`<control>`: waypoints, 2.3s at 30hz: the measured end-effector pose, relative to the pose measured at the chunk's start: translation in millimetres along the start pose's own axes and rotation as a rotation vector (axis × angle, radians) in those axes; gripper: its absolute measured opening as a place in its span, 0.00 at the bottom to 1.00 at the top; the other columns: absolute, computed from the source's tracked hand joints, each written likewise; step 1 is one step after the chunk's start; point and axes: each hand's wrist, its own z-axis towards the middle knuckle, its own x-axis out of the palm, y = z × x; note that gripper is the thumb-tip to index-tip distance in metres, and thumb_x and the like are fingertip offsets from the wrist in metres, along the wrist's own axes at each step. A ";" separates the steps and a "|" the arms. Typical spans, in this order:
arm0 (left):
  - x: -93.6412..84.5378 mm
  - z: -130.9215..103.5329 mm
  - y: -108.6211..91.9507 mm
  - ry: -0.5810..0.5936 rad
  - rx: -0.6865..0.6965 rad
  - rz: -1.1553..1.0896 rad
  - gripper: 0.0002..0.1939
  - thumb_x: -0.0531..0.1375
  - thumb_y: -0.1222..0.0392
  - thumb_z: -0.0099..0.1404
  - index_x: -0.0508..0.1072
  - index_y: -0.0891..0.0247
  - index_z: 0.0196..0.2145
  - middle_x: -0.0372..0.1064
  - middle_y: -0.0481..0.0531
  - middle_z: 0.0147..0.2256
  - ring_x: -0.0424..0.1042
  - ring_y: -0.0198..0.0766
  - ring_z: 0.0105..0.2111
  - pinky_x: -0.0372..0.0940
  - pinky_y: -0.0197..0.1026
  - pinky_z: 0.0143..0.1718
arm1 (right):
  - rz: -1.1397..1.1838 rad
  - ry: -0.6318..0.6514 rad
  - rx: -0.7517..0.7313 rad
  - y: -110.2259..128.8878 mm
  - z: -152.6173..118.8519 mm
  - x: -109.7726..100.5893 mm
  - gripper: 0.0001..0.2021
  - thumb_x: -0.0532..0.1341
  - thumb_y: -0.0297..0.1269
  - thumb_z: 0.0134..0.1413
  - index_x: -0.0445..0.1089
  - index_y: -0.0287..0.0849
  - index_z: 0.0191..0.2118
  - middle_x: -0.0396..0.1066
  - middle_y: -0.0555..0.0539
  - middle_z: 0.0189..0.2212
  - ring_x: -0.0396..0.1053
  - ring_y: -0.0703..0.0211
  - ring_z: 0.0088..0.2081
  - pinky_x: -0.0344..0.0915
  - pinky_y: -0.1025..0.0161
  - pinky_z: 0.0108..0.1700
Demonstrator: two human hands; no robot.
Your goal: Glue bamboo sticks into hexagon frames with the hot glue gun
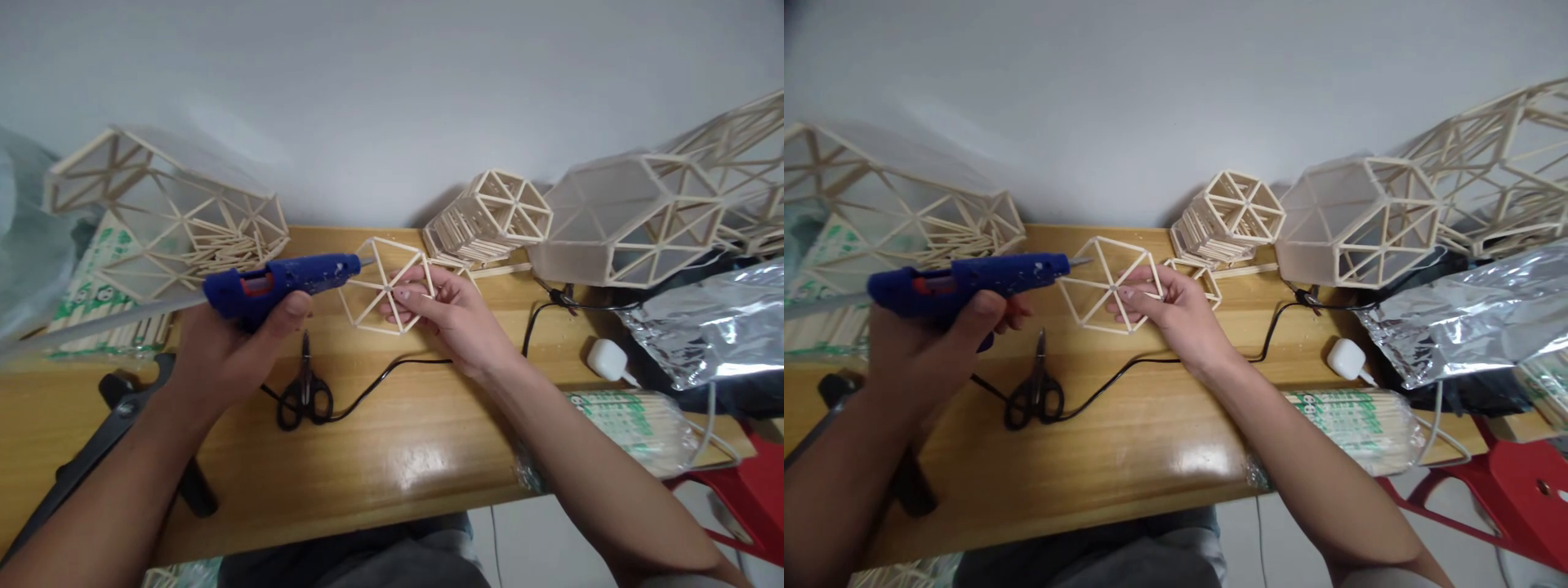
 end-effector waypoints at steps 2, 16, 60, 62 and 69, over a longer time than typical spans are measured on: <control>-0.8 0.8 0.1 0.102 0.112 0.068 0.12 0.67 0.45 0.66 0.81 0.54 0.31 0.77 0.45 0.27 0.74 0.40 0.27 0.65 0.41 0.30 | 0.000 -0.014 -0.022 -0.6 0.6 -0.4 0.18 0.81 0.46 0.46 0.78 0.46 0.39 0.82 0.51 0.34 0.81 0.56 0.37 0.79 0.55 0.48; 3.7 2.9 -10.6 0.147 0.276 0.232 0.20 0.61 0.44 0.69 0.72 0.56 0.23 0.65 0.40 0.18 0.64 0.34 0.19 0.56 0.37 0.25 | -0.003 -0.037 -0.066 1.3 -0.6 1.7 0.15 0.80 0.44 0.47 0.79 0.46 0.37 0.78 0.52 0.31 0.76 0.59 0.35 0.78 0.56 0.46; 5.6 5.8 -9.7 0.185 0.365 0.246 0.23 0.61 0.46 0.70 0.67 0.58 0.20 0.56 0.38 0.16 0.55 0.29 0.16 0.51 0.35 0.19 | 0.016 -0.066 -0.019 -2.5 -0.3 1.6 0.14 0.80 0.43 0.46 0.83 0.46 0.38 0.82 0.51 0.34 0.79 0.59 0.34 0.78 0.55 0.45; 4.6 5.3 -9.0 0.166 0.326 0.254 0.22 0.61 0.44 0.69 0.69 0.58 0.22 0.58 0.39 0.17 0.57 0.30 0.17 0.53 0.35 0.20 | 0.027 -0.070 -0.020 -2.0 -0.5 2.1 0.14 0.80 0.43 0.45 0.82 0.46 0.38 0.81 0.51 0.33 0.79 0.58 0.35 0.78 0.54 0.46; 1.9 5.3 -12.5 0.186 0.270 0.259 0.23 0.62 0.44 0.68 0.68 0.59 0.20 0.56 0.40 0.17 0.55 0.31 0.18 0.52 0.37 0.22 | 0.026 -0.083 -0.022 -0.7 -1.5 3.1 0.15 0.81 0.45 0.44 0.83 0.47 0.37 0.81 0.51 0.32 0.79 0.56 0.36 0.79 0.52 0.48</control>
